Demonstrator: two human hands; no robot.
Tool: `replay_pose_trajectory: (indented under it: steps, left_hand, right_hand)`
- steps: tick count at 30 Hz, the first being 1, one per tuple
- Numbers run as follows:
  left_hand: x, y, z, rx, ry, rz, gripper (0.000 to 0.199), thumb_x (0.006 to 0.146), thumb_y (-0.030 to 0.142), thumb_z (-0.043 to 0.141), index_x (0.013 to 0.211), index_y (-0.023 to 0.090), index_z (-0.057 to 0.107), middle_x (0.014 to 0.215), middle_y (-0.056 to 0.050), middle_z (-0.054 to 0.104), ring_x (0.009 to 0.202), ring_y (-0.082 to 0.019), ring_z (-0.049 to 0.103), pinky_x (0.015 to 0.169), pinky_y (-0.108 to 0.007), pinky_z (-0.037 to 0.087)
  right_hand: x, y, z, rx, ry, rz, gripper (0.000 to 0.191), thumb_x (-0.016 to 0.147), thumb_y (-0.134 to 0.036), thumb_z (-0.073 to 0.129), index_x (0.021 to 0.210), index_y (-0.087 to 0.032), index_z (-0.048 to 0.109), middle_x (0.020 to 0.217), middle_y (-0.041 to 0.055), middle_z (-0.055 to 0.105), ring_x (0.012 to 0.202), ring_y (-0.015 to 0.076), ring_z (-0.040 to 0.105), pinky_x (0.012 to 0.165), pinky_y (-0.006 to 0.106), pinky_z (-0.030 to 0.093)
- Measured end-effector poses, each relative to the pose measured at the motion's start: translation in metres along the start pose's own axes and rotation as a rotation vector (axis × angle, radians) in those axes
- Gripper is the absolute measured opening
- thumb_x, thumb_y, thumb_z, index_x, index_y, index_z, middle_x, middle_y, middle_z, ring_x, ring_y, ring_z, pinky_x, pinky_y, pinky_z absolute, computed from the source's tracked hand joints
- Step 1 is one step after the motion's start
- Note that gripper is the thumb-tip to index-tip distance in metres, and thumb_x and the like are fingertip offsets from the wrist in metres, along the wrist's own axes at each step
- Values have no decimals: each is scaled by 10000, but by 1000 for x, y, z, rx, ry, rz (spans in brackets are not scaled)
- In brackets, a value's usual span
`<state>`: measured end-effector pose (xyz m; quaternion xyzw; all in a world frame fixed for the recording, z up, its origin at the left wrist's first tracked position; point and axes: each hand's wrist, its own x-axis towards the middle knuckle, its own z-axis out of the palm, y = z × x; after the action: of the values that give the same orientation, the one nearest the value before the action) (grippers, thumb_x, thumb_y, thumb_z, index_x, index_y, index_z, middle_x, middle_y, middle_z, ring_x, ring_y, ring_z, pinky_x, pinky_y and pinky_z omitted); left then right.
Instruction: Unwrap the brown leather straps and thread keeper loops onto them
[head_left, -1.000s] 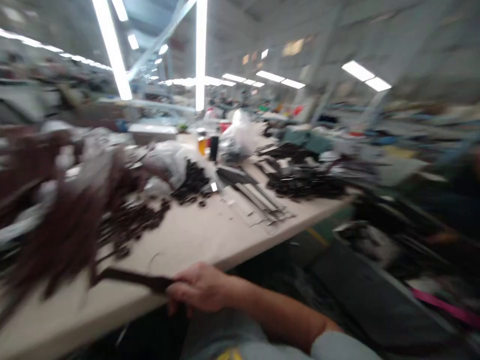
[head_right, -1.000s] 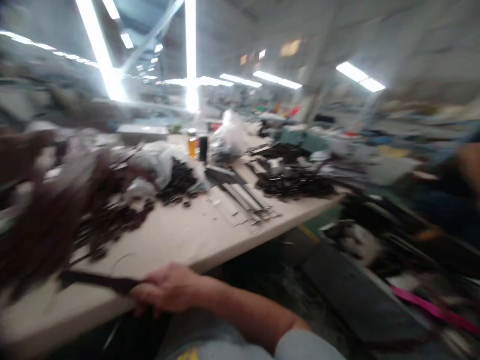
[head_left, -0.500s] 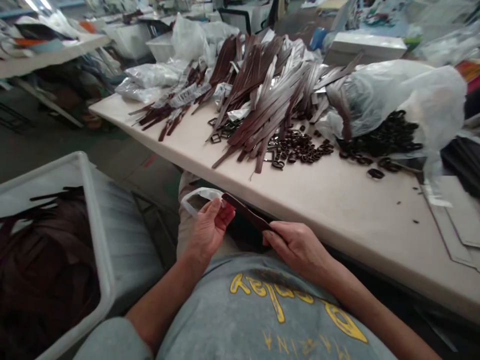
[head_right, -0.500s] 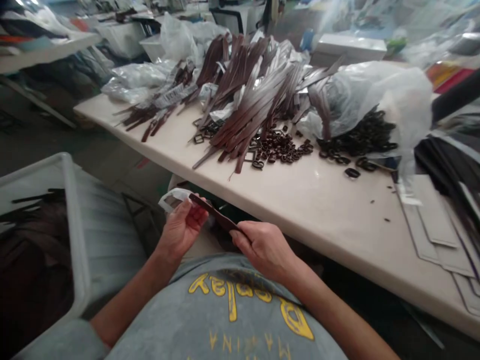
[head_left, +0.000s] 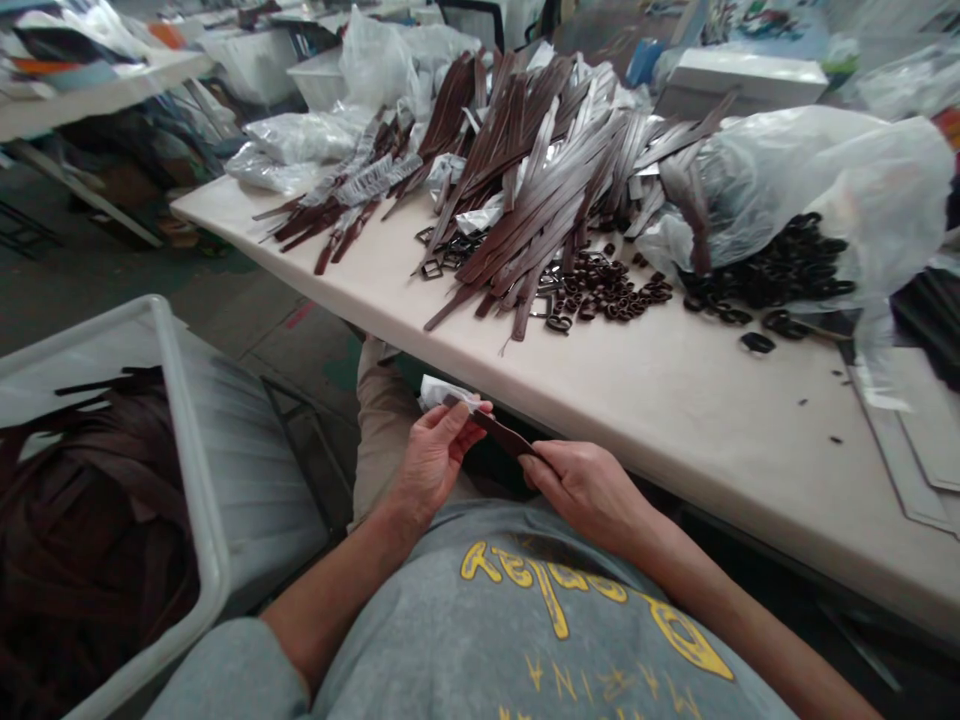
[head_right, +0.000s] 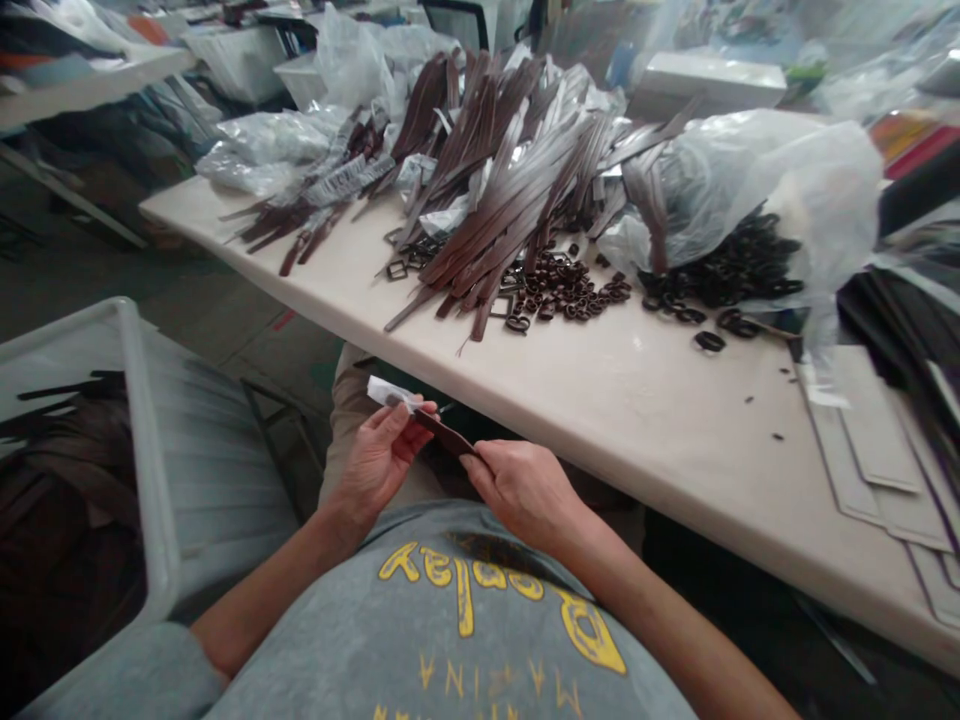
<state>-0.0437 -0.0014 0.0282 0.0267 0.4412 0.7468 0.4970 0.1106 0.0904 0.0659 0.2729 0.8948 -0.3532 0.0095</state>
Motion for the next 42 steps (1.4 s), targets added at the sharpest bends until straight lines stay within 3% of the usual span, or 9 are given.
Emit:
replay_pose_trajectory:
  steps: [4, 10, 13, 18, 21, 25, 31, 37, 42]
  left_hand:
    - [-6, -9, 5, 61, -79, -43, 312, 650, 353, 854, 841, 127, 753, 839, -69, 759, 760, -163, 692, 717, -243, 550]
    - [8, 26, -15, 33, 42, 134, 323, 614, 369, 875, 808, 140, 755, 837, -47, 757, 780, -148, 682, 743, -230, 540]
    - [6, 19, -21, 48, 42, 71, 332, 602, 352, 882, 827, 141, 759, 834, -45, 754, 738, -149, 675, 697, -239, 538]
    - [-9, -17, -9, 114, -119, -10, 294, 691, 349, 830, 859, 119, 758, 794, -55, 731, 724, -146, 653, 729, -260, 515]
    - [-4, -7, -9, 10, -149, 11, 378, 687, 370, 831, 974, 140, 741, 928, -66, 736, 844, -172, 666, 774, -271, 516]
    - [10, 13, -14, -161, -5, 88, 342, 667, 386, 843, 891, 154, 731, 997, -66, 739, 889, -169, 676, 799, -269, 526]
    - [2, -18, -1, -31, -152, -30, 351, 701, 356, 824, 918, 91, 749, 863, -92, 746, 668, -140, 650, 624, -241, 515]
    - [16, 11, -5, -146, -40, 143, 385, 643, 393, 861, 933, 164, 752, 980, -63, 748, 835, -168, 686, 747, -253, 544]
    - [4, -12, 2, 13, -159, -22, 353, 719, 365, 810, 942, 97, 752, 831, -85, 738, 661, -144, 655, 589, -230, 515]
  right_hand:
    - [16, -5, -2, 177, -76, -18, 398, 989, -378, 367, 740, -184, 610, 689, 30, 648, 570, 139, 563, 543, 241, 385]
    - [0, 16, -4, 457, -320, 3, 374, 986, -438, 376, 900, -172, 624, 706, 17, 652, 575, 131, 592, 524, 214, 452]
    - [-1, 17, 0, 373, -232, 47, 375, 983, -420, 360, 848, -181, 614, 558, -17, 584, 460, 116, 527, 450, 206, 406]
    - [19, -4, 7, 388, -91, -25, 381, 978, -440, 360, 751, -201, 552, 558, -24, 578, 437, 107, 535, 443, 203, 419]
    - [20, -3, 8, 404, -111, -44, 406, 978, -467, 360, 738, -202, 551, 556, -23, 579, 445, 108, 539, 447, 200, 428]
    - [15, 8, 15, 396, -154, 3, 388, 973, -464, 370, 808, -195, 594, 545, -23, 587, 448, 119, 554, 447, 205, 435]
    - [24, 5, 19, 413, -14, -13, 438, 965, -506, 358, 705, -205, 544, 529, -18, 571, 420, 118, 533, 438, 212, 425]
    - [15, 12, 19, 408, -93, -26, 413, 969, -483, 371, 803, -189, 608, 523, -20, 574, 429, 119, 520, 431, 209, 390]
    - [19, 8, 22, 457, -7, -36, 436, 968, -494, 363, 756, -191, 593, 527, -19, 566, 423, 116, 511, 441, 211, 405]
